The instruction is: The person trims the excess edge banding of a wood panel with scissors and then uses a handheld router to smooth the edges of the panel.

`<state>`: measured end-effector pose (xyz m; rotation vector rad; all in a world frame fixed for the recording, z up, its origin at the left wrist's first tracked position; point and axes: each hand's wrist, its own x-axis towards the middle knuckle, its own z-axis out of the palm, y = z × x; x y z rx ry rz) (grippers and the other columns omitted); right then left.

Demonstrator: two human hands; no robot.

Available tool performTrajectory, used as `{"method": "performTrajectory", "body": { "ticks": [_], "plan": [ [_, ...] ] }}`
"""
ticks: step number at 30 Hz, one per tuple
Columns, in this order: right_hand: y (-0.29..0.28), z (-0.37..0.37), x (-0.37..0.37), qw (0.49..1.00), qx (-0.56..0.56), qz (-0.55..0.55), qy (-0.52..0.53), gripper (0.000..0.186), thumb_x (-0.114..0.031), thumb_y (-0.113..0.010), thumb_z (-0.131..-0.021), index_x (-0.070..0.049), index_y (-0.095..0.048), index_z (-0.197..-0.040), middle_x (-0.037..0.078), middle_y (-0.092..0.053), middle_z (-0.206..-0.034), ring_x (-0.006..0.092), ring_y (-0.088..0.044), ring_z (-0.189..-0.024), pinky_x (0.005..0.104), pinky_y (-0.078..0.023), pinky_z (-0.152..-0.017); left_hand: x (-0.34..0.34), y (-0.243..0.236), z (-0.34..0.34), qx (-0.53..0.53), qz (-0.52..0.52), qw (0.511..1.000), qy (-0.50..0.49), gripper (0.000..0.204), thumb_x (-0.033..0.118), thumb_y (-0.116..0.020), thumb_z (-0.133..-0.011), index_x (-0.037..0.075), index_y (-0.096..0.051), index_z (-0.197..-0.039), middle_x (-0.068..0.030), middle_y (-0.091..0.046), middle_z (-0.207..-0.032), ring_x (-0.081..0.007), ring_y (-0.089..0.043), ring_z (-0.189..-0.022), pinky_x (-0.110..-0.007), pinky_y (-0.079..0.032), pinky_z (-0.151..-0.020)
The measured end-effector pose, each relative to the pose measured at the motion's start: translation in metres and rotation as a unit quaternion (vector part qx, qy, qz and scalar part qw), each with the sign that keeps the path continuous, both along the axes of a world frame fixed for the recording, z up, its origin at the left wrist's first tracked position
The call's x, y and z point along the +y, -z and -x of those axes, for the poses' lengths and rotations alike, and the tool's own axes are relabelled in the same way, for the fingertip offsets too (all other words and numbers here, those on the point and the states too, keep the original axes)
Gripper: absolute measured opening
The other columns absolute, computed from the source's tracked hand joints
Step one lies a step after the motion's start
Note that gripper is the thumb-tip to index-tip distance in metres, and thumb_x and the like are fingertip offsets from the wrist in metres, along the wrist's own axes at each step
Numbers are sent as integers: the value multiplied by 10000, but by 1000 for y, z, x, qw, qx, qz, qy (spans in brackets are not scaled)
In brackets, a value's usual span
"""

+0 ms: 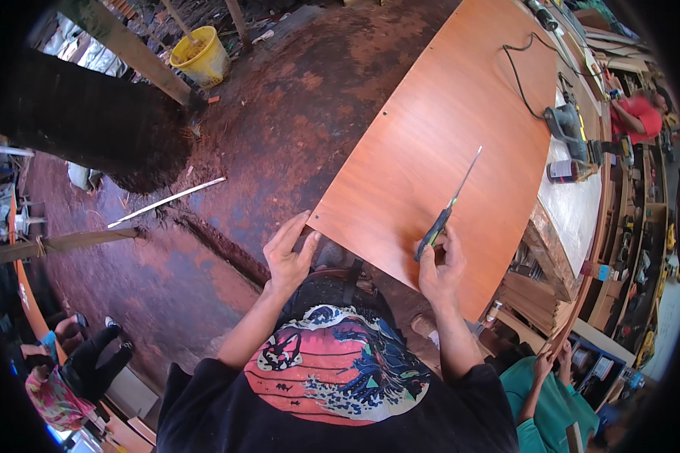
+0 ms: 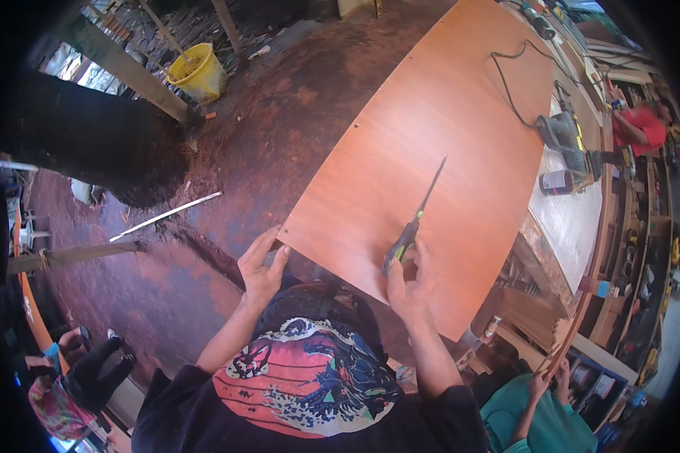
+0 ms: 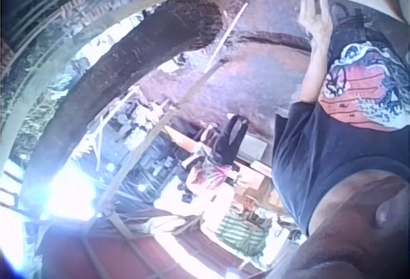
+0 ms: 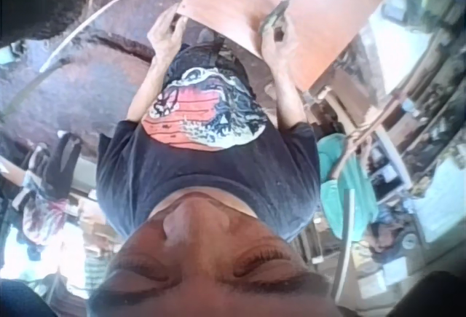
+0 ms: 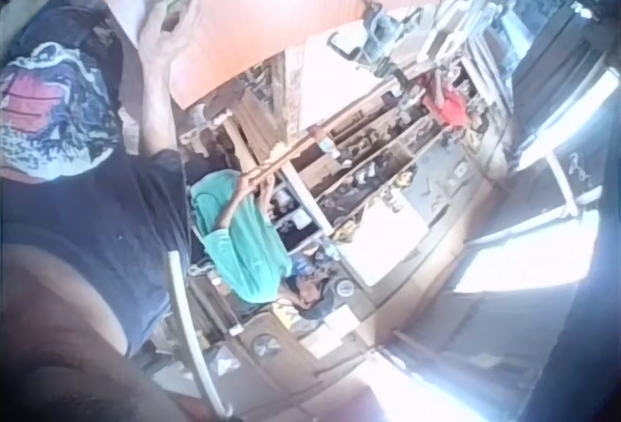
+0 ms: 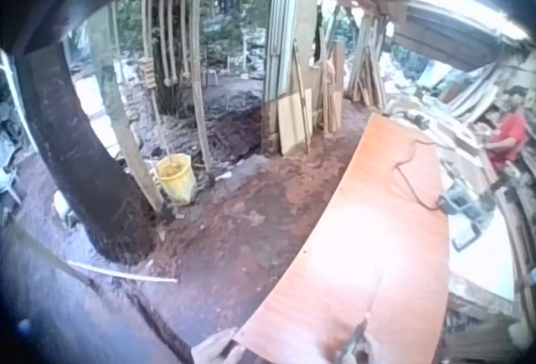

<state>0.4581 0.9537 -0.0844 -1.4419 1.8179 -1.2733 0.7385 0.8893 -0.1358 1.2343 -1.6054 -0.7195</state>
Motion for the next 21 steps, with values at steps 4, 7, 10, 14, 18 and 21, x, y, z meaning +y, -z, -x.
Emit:
{"method": "performTrajectory", "body": {
  "ticks": [4,7,10,14,18,21],
  "plan": [
    [11,2,3,999,25,34,2,526,-43,-661,-991,88,-454,-1457,68,-676,-869,120,-641,-758,267,-526,-691,6,5,5,22,-38,998,-38,354,9,-792,-867,-71,-710,-1203,-210,-742,-1201,-280,-746,-1061,-353,-563,-952],
    [11,1,3,1000,9,27,-5,537,-53,-643,-1012,69,-426,-1487,74,-672,-883,127,-637,-759,274,-532,-688,6,10,6,14,8,998,-54,349,28,-817,-845,-54,-727,-1173,-194,-757,-1176,-269,-757,-1048,-372,-507,-1020],
    [15,7,4,999,30,26,-15,542,-53,-632,-1020,48,-415,-1506,76,-667,-892,126,-626,-759,272,-531,-684,6,15,3,-15,4,998,-56,328,47,-823,-843,-32,-740,-1151,-170,-773,-1142,-246,-763,-1041,-420,-385,-1136],
    [11,2,1,1000,18,4,-3,538,-47,-628,-1020,38,-423,-1510,76,-663,-905,115,-605,-751,259,-521,-678,3,14,-3,8,-16,999,-33,262,61,-793,-886,-9,-754,-1136,-154,-781,-1135,-237,-768,-1029,-517,-212,-1231],
    [0,-10,-1,999,-33,19,23,535,-56,-637,-1018,39,-435,-1504,75,-668,-922,103,-599,-752,240,-497,-663,-7,3,-9,115,-120,986,2,283,29,-765,-917,-53,-726,-1185,-172,-772,-1140,-231,-764,-1001,-436,-455,-1074],
    [-2,-11,1,997,-38,-24,59,596,-98,-632,-1013,40,-386,-1538,110,-679,-922,140,-641,-770,262,-508,-657,-9,15,-10,262,-253,931,10,292,-14,-778,-891,-75,-726,-1173,-199,-757,-1147,-227,-752,-982,-293,-594,-829]
  ]
}}
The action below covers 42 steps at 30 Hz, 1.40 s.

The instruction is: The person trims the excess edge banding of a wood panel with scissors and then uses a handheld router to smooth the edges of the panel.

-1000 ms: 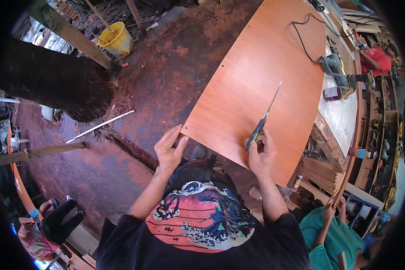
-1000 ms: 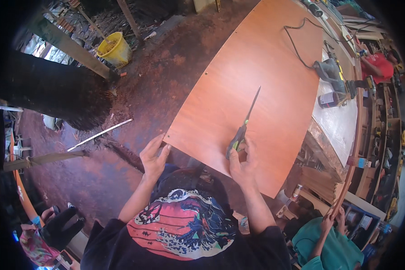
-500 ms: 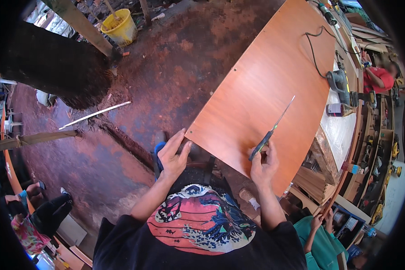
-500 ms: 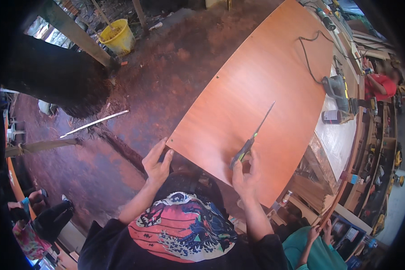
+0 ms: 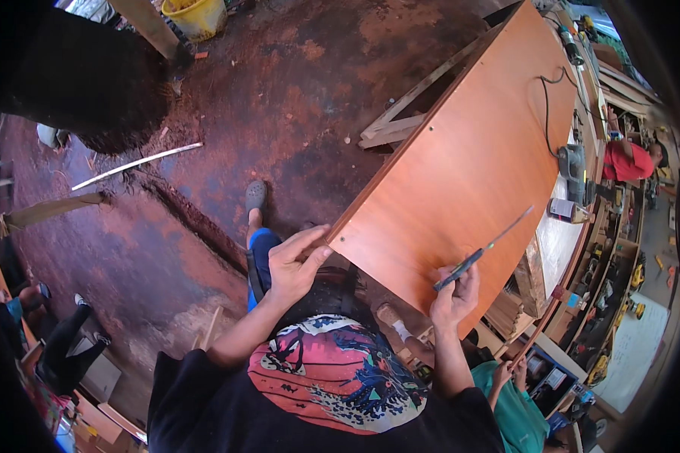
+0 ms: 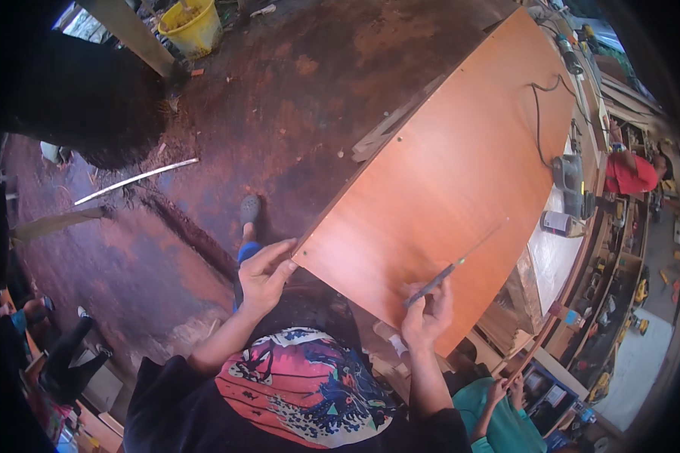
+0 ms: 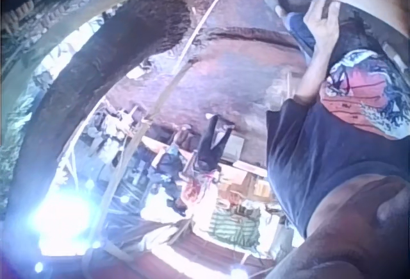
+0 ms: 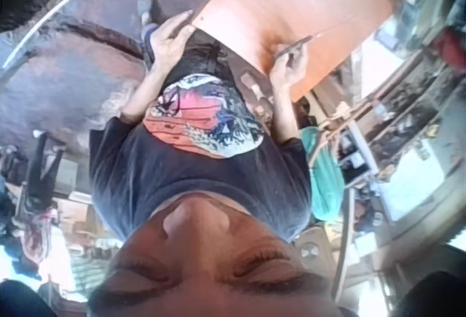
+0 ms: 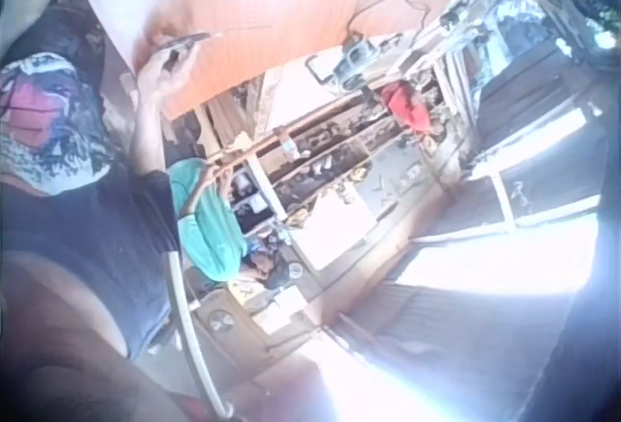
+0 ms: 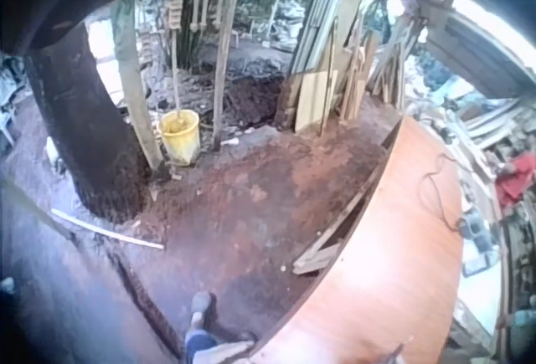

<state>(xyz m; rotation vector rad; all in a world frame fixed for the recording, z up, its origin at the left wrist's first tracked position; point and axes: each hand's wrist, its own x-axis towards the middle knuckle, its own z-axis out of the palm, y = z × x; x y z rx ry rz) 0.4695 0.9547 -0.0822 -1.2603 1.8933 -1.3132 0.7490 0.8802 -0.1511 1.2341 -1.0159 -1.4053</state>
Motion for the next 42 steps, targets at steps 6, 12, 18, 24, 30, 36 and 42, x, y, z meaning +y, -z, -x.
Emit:
{"method": "performTrajectory", "body": {
  "ticks": [6,12,18,24,30,36,42],
  "plan": [
    [2,-8,-1,999,16,17,37,569,-145,-689,-1003,56,-455,-1481,79,-672,-934,116,-620,-823,229,-461,-702,1,21,0,-90,184,978,-34,200,31,-842,-819,-34,-765,-991,-167,-777,-1090,-244,-768,-924,-297,-537,-755],
    [5,-7,-6,998,38,28,29,618,-201,-698,-1004,86,-438,-1485,97,-660,-938,164,-634,-884,281,-489,-801,-2,26,3,-122,219,967,-40,196,63,-846,-806,6,-777,-980,-147,-780,-1060,-210,-756,-847,-336,-415,-764],
    [2,-11,-8,999,27,20,12,649,-219,-718,-1003,78,-425,-1501,105,-654,-963,175,-635,-902,301,-491,-818,-14,21,-3,-114,220,968,-29,204,52,-844,-809,3,-761,-988,-146,-776,-1059,-227,-755,-848,-334,-433,-764],
    [1,-13,-7,1000,0,19,7,646,-216,-715,-1010,55,-422,-1518,101,-650,-961,164,-634,-886,269,-486,-766,-37,9,-18,-185,323,927,51,308,81,-895,-757,-38,-739,-996,-176,-759,-1007,-284,-758,-841,-344,-614,-702],
    [6,-2,-2,999,0,46,-5,566,-73,-643,-1008,78,-423,-1507,84,-695,-937,120,-639,-817,239,-497,-717,-30,3,-17,-305,358,881,61,350,61,-872,-777,-85,-724,-1059,-202,-762,-1028,-311,-772,-886,-399,-610,-880],
    [16,8,-5,998,11,57,-30,530,10,-612,-985,76,-448,-1485,75,-707,-889,117,-652,-773,262,-532,-713,-31,-11,-15,-274,290,912,90,356,-8,-784,-855,-34,-724,-1205,-203,-749,-1147,-288,-751,-1035,-354,-588,-887],
    [31,17,-4,998,17,63,2,524,-66,-742,-929,23,-552,-1409,103,-741,-957,168,-693,-893,330,-541,-830,-40,-12,-23,-280,282,909,128,306,-18,-774,-871,-14,-742,-1175,-167,-771,-1097,-229,-763,-940,-331,-595,-840]
  ]
}}
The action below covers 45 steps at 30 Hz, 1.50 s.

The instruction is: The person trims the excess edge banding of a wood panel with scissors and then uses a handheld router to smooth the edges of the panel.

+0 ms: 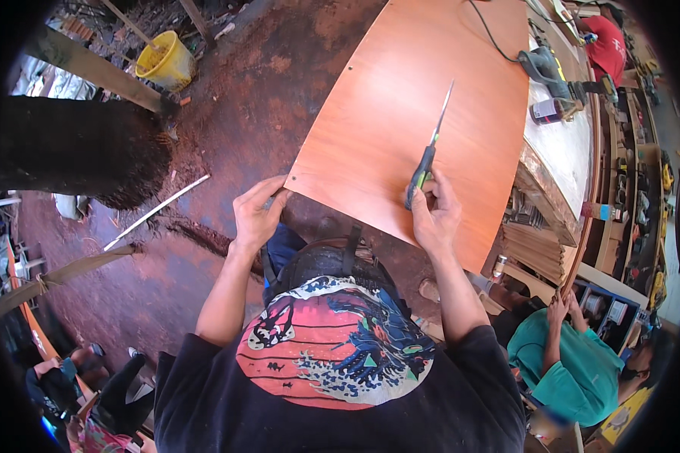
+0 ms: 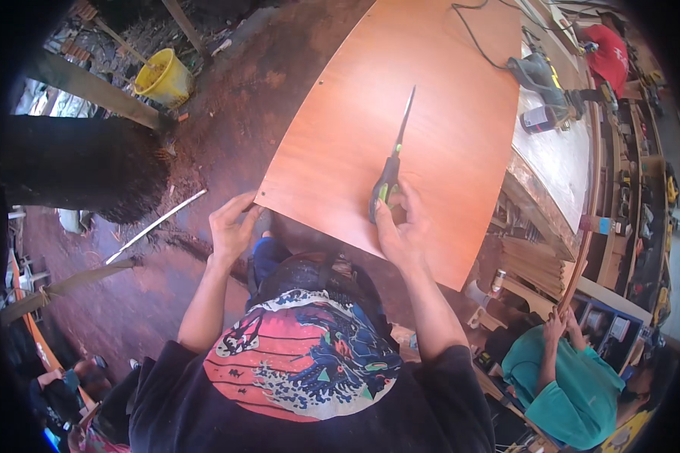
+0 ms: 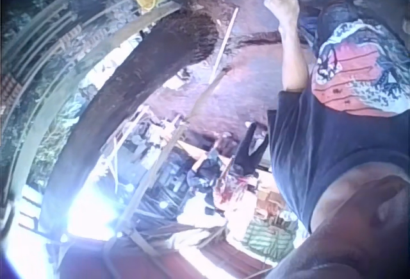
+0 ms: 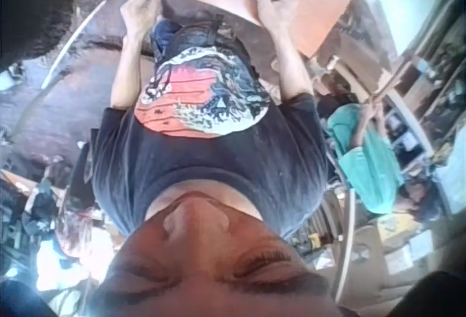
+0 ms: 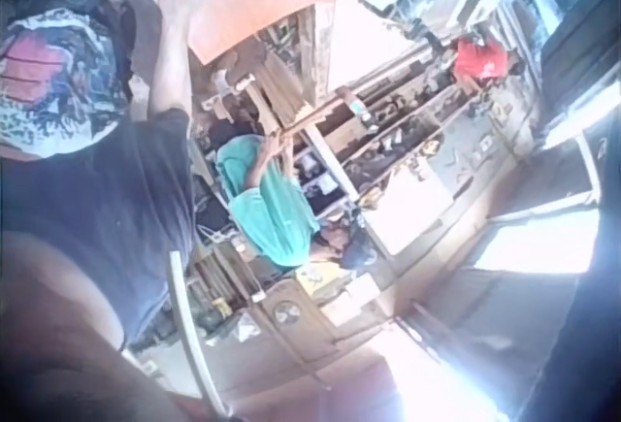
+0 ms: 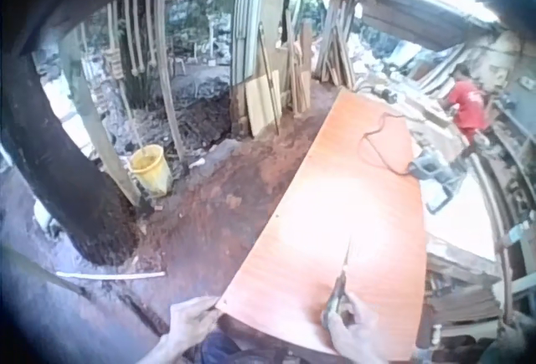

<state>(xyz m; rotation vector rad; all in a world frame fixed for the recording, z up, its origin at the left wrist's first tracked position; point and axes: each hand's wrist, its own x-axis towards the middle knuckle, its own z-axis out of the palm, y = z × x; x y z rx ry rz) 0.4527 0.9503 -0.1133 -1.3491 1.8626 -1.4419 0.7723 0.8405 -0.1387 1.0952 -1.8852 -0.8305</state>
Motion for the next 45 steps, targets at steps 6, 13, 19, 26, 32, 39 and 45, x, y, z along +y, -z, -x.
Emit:
{"method": "performTrajectory", "body": {
  "ticks": [6,13,19,26,32,39,45],
  "plan": [
    [-10,-6,-4,999,-31,8,15,534,-102,-754,-941,41,-549,-1413,96,-727,-935,147,-670,-836,301,-525,-794,19,4,11,4,5,997,-75,283,34,-831,-844,-5,-754,-1114,-136,-781,-1011,-210,-770,-884,-319,-599,-800],
    [-24,-12,-10,998,53,21,-7,498,-99,-752,-958,51,-566,-1395,29,-677,-809,80,-585,-695,245,-471,-644,19,10,23,6,110,988,-106,310,-4,-823,-807,-9,-721,-1099,-140,-755,-937,-189,-761,-799,-299,-600,-687],
    [-23,-9,-8,999,43,3,6,514,-141,-822,-891,35,-634,-1336,119,-715,-971,171,-682,-807,316,-538,-721,22,9,28,11,98,986,-132,287,3,-818,-800,-14,-729,-1073,-136,-756,-880,-193,-750,-709,-305,-590,-642],
    [-20,-9,-6,999,42,8,-3,531,-143,-831,-874,26,-638,-1339,128,-713,-963,207,-689,-831,338,-541,-757,22,5,25,7,50,989,-138,280,46,-828,-805,-21,-754,-1067,-158,-761,-876,-188,-745,-683,-306,-570,-596],
    [-23,-10,-7,998,57,-3,-5,527,-148,-835,-868,25,-647,-1330,127,-703,-939,233,-688,-860,357,-542,-785,17,-17,17,-22,-68,991,-113,296,81,-839,-817,-18,-769,-1087,-169,-788,-972,-211,-766,-903,-342,-585,-821],
    [-26,-12,-7,997,81,7,-8,523,-119,-828,-858,19,-652,-1330,121,-691,-914,234,-681,-862,356,-541,-799,-4,-25,-3,64,-237,969,-1,351,107,-842,-857,-8,-756,-1177,-127,-794,-1003,-182,-755,-933,-319,-587,-847],
    [-25,-13,-6,997,82,11,-9,521,-108,-836,-849,18,-658,-1321,122,-689,-915,231,-679,-859,357,-546,-770,-13,-20,-7,41,-173,983,49,292,99,-808,-891,24,-772,-1170,-118,-782,-1041,-182,-738,-940,-308,-574,-840]
  ]
}}
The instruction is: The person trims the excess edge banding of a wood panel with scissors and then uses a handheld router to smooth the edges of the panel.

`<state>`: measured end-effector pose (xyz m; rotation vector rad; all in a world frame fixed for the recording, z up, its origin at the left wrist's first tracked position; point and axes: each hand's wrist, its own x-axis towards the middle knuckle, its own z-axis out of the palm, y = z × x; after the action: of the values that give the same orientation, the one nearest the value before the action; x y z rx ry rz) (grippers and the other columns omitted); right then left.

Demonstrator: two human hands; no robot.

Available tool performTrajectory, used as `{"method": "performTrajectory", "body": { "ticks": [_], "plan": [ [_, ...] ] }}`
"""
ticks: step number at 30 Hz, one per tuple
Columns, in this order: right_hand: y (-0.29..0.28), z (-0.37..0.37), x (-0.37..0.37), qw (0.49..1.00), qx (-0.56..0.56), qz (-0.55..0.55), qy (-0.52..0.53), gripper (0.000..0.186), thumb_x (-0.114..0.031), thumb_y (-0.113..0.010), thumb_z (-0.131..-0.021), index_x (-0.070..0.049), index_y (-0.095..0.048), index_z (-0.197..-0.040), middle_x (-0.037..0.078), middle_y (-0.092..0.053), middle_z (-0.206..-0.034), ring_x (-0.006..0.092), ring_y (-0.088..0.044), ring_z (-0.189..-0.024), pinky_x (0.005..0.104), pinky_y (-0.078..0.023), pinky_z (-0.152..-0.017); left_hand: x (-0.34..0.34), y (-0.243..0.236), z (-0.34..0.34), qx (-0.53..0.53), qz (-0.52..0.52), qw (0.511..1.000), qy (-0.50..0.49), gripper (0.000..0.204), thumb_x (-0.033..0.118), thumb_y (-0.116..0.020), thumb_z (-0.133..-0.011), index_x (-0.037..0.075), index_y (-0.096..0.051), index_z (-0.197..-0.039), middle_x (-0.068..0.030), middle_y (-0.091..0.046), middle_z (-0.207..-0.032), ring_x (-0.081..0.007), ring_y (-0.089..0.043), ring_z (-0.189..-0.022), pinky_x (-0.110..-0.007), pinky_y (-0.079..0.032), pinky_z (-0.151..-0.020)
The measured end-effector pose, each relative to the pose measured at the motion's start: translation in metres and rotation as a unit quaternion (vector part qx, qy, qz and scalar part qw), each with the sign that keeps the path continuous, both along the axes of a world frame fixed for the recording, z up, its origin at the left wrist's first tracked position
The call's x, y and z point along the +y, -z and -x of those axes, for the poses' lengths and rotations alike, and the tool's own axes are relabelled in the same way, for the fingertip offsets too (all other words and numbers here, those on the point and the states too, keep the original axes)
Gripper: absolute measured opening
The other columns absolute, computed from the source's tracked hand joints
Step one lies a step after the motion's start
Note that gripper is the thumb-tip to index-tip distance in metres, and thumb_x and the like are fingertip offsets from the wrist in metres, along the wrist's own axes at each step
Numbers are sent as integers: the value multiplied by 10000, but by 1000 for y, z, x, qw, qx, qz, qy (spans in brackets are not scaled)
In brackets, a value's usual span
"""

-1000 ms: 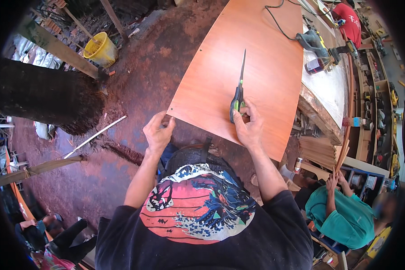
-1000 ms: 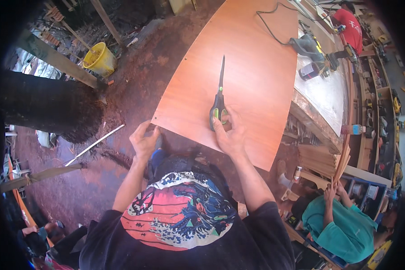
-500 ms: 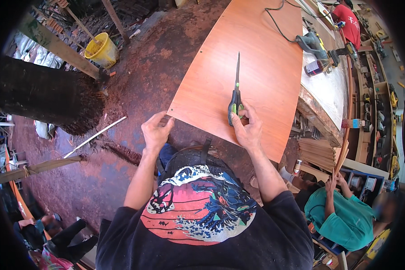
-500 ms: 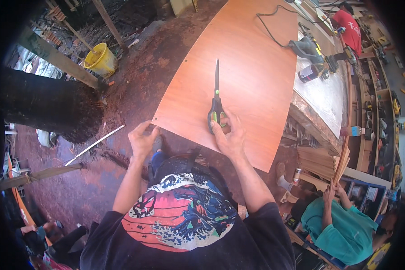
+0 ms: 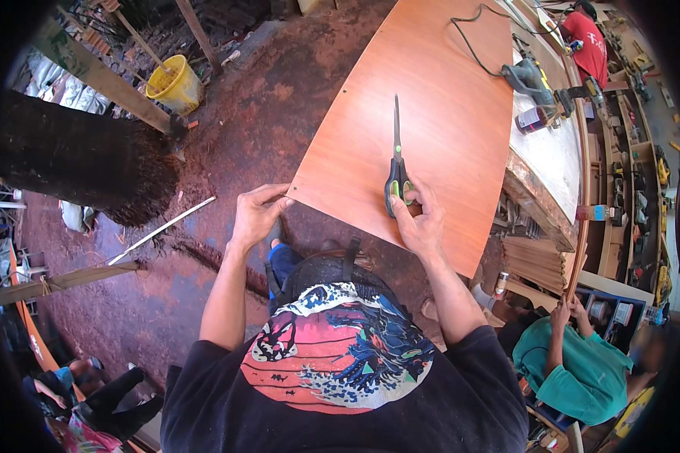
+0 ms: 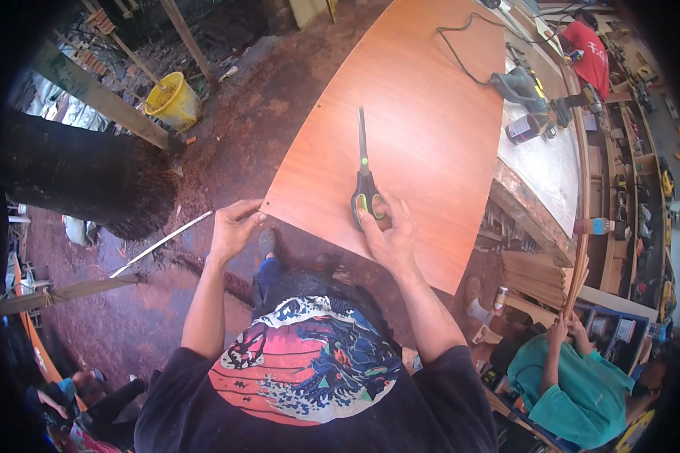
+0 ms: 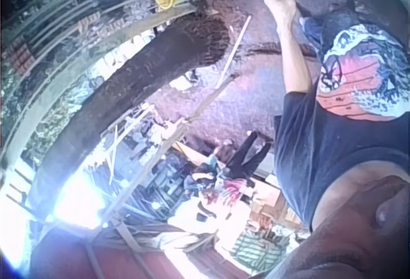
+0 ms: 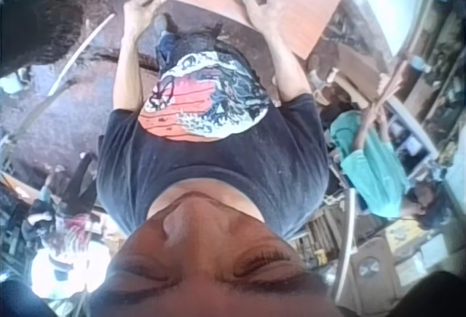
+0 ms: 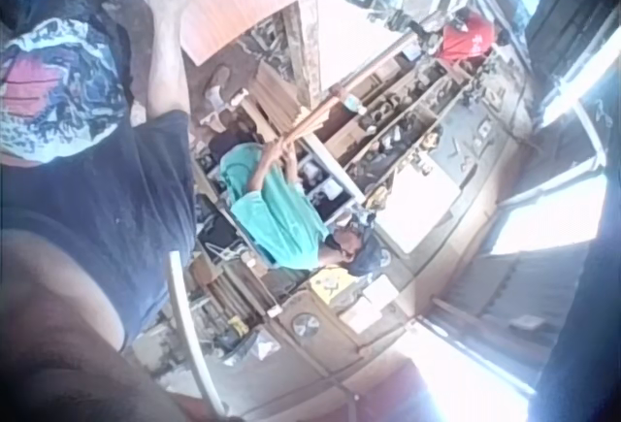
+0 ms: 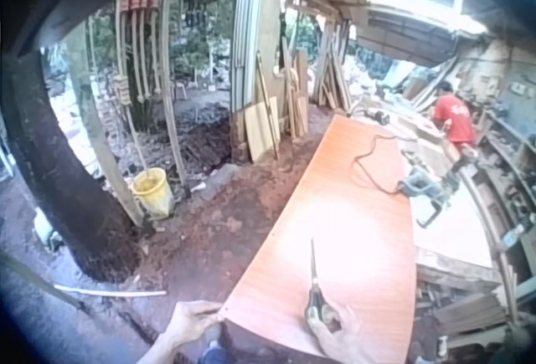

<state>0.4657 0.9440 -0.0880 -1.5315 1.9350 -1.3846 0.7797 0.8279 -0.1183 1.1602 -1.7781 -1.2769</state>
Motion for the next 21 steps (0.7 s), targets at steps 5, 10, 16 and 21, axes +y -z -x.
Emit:
{"method": "performTrajectory", "body": {
  "ticks": [5,10,16,21],
  "plan": [
    [5,3,-2,999,45,18,-19,521,-126,-843,-851,21,-660,-1316,131,-693,-924,238,-682,-849,351,-548,-742,-2,-5,0,-25,31,999,1,293,104,-816,-878,17,-775,-1155,-115,-776,-1011,-191,-733,-903,-303,-571,-824],
    [2,1,-2,999,33,1,-24,514,-108,-832,-886,13,-641,-1347,42,-664,-878,112,-621,-791,266,-514,-709,1,-3,3,-5,54,999,-6,313,99,-827,-860,21,-771,-1158,-113,-770,-1018,-194,-737,-931,-314,-578,-847],
    [1,3,-1,999,6,-29,-10,510,-137,-838,-860,19,-656,-1310,138,-700,-947,232,-689,-865,346,-561,-727,3,8,2,-34,115,993,-7,333,60,-834,-832,29,-767,-1157,-135,-772,-1097,-249,-751,-1023,-347,-586,-895],
    [-4,-1,0,999,-25,-31,-4,497,-132,-831,-859,11,-664,-1305,136,-698,-964,222,-684,-869,342,-564,-720,-1,11,0,-29,78,997,0,301,15,-808,-833,24,-775,-1133,-146,-777,-1105,-259,-756,-1011,-342,-590,-870]
  ]
}}
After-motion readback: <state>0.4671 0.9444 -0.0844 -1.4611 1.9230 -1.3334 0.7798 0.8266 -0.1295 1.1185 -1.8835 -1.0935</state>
